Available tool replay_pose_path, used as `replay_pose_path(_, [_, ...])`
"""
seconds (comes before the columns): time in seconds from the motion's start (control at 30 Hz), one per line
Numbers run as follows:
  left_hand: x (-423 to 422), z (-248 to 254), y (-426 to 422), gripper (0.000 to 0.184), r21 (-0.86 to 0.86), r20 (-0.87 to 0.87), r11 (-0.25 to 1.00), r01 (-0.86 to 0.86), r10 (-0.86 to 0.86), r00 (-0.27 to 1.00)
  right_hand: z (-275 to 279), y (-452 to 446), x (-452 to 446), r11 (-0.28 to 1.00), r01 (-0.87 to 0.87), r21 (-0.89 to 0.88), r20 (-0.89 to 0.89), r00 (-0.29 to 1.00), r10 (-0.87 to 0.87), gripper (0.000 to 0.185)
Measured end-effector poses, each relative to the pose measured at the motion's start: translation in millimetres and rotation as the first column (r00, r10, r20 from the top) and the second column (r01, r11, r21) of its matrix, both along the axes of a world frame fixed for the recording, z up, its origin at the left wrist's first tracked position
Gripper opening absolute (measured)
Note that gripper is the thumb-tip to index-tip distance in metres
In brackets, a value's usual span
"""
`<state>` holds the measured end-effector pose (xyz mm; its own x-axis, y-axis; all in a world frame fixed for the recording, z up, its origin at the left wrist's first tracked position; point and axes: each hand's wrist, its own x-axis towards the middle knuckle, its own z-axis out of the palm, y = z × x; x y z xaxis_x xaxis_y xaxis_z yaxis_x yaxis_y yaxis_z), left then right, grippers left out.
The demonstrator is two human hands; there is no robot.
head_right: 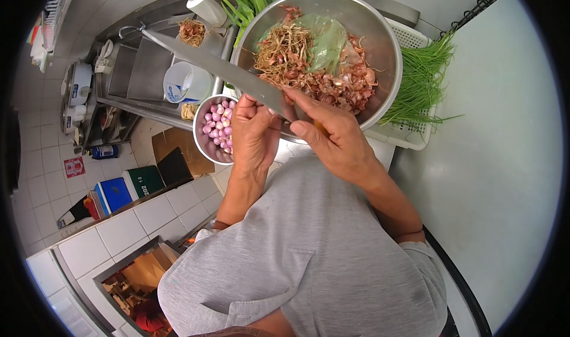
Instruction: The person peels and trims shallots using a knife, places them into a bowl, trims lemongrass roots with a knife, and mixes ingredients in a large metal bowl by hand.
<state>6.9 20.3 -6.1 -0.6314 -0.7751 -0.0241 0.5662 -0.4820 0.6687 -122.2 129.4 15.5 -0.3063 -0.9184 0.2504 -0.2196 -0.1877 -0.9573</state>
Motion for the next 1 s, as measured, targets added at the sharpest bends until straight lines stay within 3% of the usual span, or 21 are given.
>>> replay_pose_path(0.03, [-0.5, 0.1, 0.9, 0.023, 0.000, 0.000, 1.000, 0.001, -0.001, 1.000, 1.4, 0.6, 0.4, 1.000, 0.017, -0.024, -0.019, 1.000, -0.017, 0.056])
replay_pose_path(0.1, [-0.8, 1.4, 3.0, 0.024, 0.002, 0.027, 1.000, 0.004, -0.004, 1.000, 14.2, 5.7, 0.5, 0.973, -0.116, 0.199, 0.468, 0.884, 0.009, 0.053])
replay_pose_path(0.2, [-2.0, 8.4, 1.1, 0.024, 0.059, 0.001, 0.997, 0.040, -0.041, 0.999, 15.5, 4.2, -0.8, 0.979, -0.135, 0.150, 0.576, 0.817, 0.024, 0.052])
replay_pose_path(0.33, [-1.5, 4.8, -0.3, 0.023, 0.050, -0.003, 0.998, 0.035, -0.035, 0.999, 16.3, 6.7, -5.9, 0.967, -0.193, 0.166, 0.556, 0.828, 0.070, 0.055])
replay_pose_path(0.4, [-1.4, 1.9, 0.1, 0.022, 0.043, -0.015, 0.999, 0.024, -0.023, 1.000, 14.8, 6.0, -3.6, 0.980, -0.154, 0.122, 0.325, 0.940, 0.107, 0.057])
replay_pose_path(0.53, [-0.7, 8.7, 0.8, 0.022, 0.085, 0.018, 0.996, 0.025, -0.026, 0.999, 15.6, 5.4, -1.3, 0.979, -0.157, 0.132, 0.316, 0.943, 0.108, 0.057])
replay_pose_path(0.8, [1.7, -0.9, 0.1, 0.028, 0.038, 0.032, 0.998, 0.046, -0.047, 0.998, 9.6, 7.5, -7.5, 0.971, -0.146, 0.191, 0.503, 0.864, 0.031, 0.054])
replay_pose_path(0.93, [2.2, 2.8, -1.1, 0.029, 0.069, 0.034, 0.996, 0.060, -0.063, 0.997, 12.3, 8.3, -7.1, 0.969, -0.123, 0.215, 0.503, 0.864, -0.002, 0.055])
replay_pose_path(1.0, [1.4, 6.4, -0.2, 0.032, 0.070, 0.037, 0.996, 0.061, -0.064, 0.997, 8.5, 7.2, -7.4, 0.987, -0.071, 0.146, 0.339, 0.941, 0.018, 0.056])
